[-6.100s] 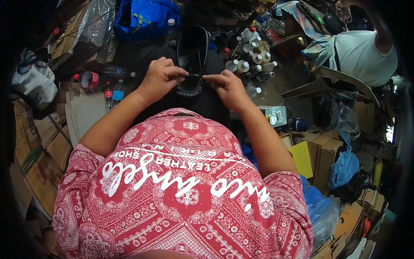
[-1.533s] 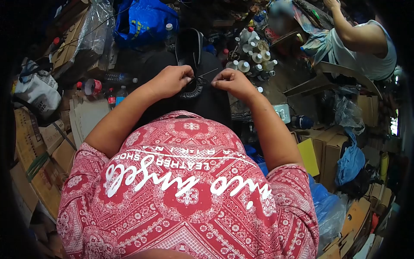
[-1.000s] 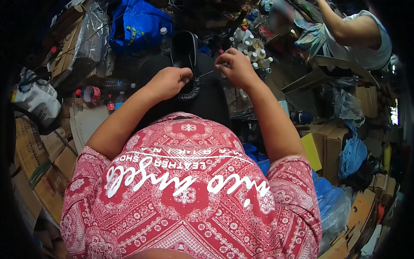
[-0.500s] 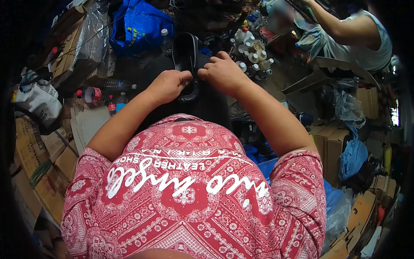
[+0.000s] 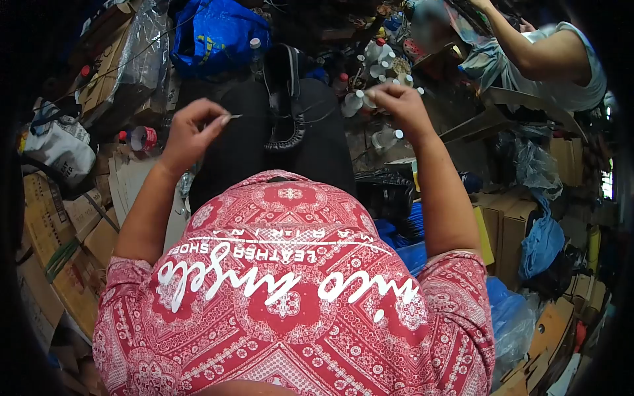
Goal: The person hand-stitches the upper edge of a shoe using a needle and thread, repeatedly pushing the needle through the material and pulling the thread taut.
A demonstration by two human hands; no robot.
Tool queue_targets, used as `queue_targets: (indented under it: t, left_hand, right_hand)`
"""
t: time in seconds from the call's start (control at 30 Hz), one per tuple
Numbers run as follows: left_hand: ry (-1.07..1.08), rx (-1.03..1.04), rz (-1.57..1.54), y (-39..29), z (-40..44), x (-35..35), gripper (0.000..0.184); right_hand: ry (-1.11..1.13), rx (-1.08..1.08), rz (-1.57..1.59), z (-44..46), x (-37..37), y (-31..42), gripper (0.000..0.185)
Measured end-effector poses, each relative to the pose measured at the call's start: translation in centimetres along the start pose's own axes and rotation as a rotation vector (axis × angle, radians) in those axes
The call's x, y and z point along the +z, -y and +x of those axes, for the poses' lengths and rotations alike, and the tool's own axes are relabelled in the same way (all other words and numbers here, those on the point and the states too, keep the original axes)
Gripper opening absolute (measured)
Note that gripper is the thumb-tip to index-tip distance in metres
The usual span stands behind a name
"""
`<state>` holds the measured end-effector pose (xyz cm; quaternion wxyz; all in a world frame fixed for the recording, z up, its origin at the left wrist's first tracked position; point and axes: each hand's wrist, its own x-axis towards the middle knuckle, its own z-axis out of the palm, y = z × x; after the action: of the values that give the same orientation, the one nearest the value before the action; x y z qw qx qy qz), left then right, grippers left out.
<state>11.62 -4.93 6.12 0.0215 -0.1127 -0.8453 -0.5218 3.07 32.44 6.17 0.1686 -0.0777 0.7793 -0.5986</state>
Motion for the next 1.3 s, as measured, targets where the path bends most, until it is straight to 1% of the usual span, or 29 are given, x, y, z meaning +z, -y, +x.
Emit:
queue_targets:
  t: [0.03,0.07,0.1,0.13,0.2,0.23,0.27,0.3,0.33,0.37,0.4,0.47,0.53,0.57,0.63,0.7,0.77,0.83,0.87,0.9,0.93,0.97,1.0,1.03,1.07,1.13,1.17,1.23,1.3]
  left_hand:
    - [0.039,-0.067,-0.140,-1.6,0.9,0.1,0.006]
    - [0.035,-0.066,-0.138,-2.3,1.6,1.2,0.006]
    - [0.086,0.092,-0.334,-2.9,2.5,2.4,0.006]
    - [0.138,0.255,-0.528,-3.4,3.1,3.6,0.006]
    - [0.351,0.049,-0.932,-4.2,3.0,6.0,0.011]
    - [0.443,0.002,-0.930,-3.1,2.9,6.7,0.015]
    - [0.443,-0.001,-0.931,-2.2,2.6,6.6,0.015]
    - [0.437,-0.111,-0.809,-1.1,2.2,5.9,0.016]
    - [0.431,-0.218,-0.685,0.0,1.8,5.0,0.017]
    - [0.260,-0.226,-0.583,1.3,1.2,4.1,0.018]
    - [0.092,-0.233,-0.478,2.7,0.5,2.8,0.018]
    - [-0.163,-0.161,-0.373,7.1,-0.8,-1.6,0.015]
    - [-0.400,-0.225,-0.251,11.8,-2.9,-7.0,0.016]
    - [-0.399,-0.226,-0.249,12.3,-3.1,-7.7,0.016]
    - [-0.361,-0.365,-0.186,11.4,-3.2,-8.1,0.017]
    - [-0.245,-0.172,-0.020,8.8,-1.0,-4.2,0.021]
    - [-0.067,-0.141,-0.096,5.3,1.6,-0.3,0.029]
    - [0.083,0.014,0.083,2.8,4.0,3.0,0.044]
    - [0.195,-0.108,-0.035,1.6,4.9,4.2,0.055]
    - [0.169,0.081,-0.082,2.9,5.9,6.0,0.062]
    - [0.171,0.083,-0.084,3.0,6.9,6.8,0.062]
    - [0.213,0.057,-0.031,3.1,7.6,7.4,0.064]
    - [0.255,0.030,0.023,2.9,8.2,7.8,0.065]
    - [0.243,0.073,0.031,2.7,8.6,7.9,0.057]
    - [0.243,0.072,0.033,2.6,8.9,7.8,0.057]
    - [0.389,0.137,0.215,1.9,9.5,7.4,0.045]
    - [0.388,0.134,0.215,1.7,9.6,7.5,0.045]
    - [0.470,0.111,0.183,1.4,9.7,7.7,0.033]
    - [0.483,0.100,0.143,1.9,9.9,8.0,0.034]
  right_hand:
    - [0.004,-0.004,-0.001,0.6,0.9,0.7,0.020]
    - [-0.038,-0.023,0.186,1.5,1.8,1.2,0.021]
    - [-0.080,-0.043,0.373,2.1,2.8,1.9,0.021]
    - [-0.079,-0.051,0.371,2.3,4.7,3.0,0.021]
    - [0.123,-0.170,0.794,2.2,8.0,5.0,0.021]
    - [0.124,-0.169,0.794,2.3,7.8,4.7,0.021]
    - [0.326,-0.118,0.624,2.3,7.3,4.2,0.022]
    - [0.522,-0.067,0.449,2.3,6.6,3.7,0.024]
    - [0.522,-0.065,0.450,1.9,6.0,3.4,0.024]
    - [0.522,-0.020,-0.010,1.2,5.1,3.2,0.024]
    - [0.505,0.027,-0.468,0.7,4.0,2.8,0.025]
    - [0.392,-0.076,-0.987,-0.3,0.6,0.2,0.020]
    - [0.293,-0.097,-1.180,-1.5,-4.5,-4.1,0.019]
    - [0.294,-0.097,-1.177,-1.9,-5.3,-4.4,0.019]
    - [0.221,0.062,-1.196,-3.2,-5.7,-4.7,0.017]
    - [0.271,0.020,-1.136,-2.9,-4.7,-5.2,0.018]
    - [0.341,-0.055,-0.984,-2.1,-2.4,-4.5,0.019]
    - [0.359,-0.014,-0.577,-1.8,1.2,-0.9,0.018]
    - [0.356,-0.014,-0.578,-1.4,2.7,0.1,0.018]
    - [0.316,-0.010,-0.435,-0.9,3.9,0.9,0.018]
    - [0.275,-0.006,-0.291,-0.5,4.8,1.4,0.017]
    - [0.272,-0.004,-0.290,0.1,5.4,1.6,0.017]
    - [0.236,-0.136,-0.393,0.8,5.9,1.7,0.016]
    - [0.200,-0.269,-0.495,1.5,6.1,1.7,0.016]
    - [0.200,-0.270,-0.493,1.9,6.0,1.4,0.016]
    - [0.197,-0.311,-0.540,2.7,6.2,0.7,0.015]
    - [0.200,-0.311,-0.539,2.8,6.1,0.5,0.015]
    - [0.257,-0.251,-0.551,3.0,6.0,0.5,0.017]
    - [0.274,-0.253,-0.560,3.1,6.1,0.4,0.016]
